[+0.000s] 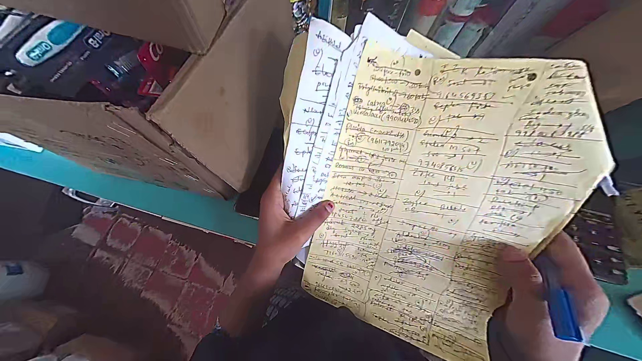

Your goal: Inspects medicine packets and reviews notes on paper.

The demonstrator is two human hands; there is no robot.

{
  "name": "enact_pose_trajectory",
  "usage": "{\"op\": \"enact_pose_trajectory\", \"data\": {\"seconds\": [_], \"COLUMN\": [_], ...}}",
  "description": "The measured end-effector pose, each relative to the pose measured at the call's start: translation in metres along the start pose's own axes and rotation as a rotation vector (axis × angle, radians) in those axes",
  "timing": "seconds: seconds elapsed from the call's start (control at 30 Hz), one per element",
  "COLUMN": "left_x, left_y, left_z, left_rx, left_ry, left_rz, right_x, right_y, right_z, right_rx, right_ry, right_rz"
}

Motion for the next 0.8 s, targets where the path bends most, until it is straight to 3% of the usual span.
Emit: {"op": "enact_pose_trajectory", "data": {"seconds": [0.4, 0.8], "left_x": [0.015, 0.014], "left_y": [0.005, 0.006], "left_z": [-0.008, -0.003], "left_rx": [0.106, 0.057], "left_ry": [-0.152, -0.193], "left_rz": [0.025, 0.014], "right_x": [-0.004, -0.005], "right_y": [0.005, 0.005], "right_z": [0.004, -0.002], "right_rx": [-0.022, -0.007], "right_ry": [0.173, 0.218], "right_rz": [-0.119, -0.086]}}
Point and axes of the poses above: each hand's wrist, its own y-axis away from the middle knuckle, its own x-axis out of the palm, z = x × y, the point moved 8 cm from there along -y, towards the middle knuckle, and after that the axes turned 7 degrees about x, right-handed, at the moved point
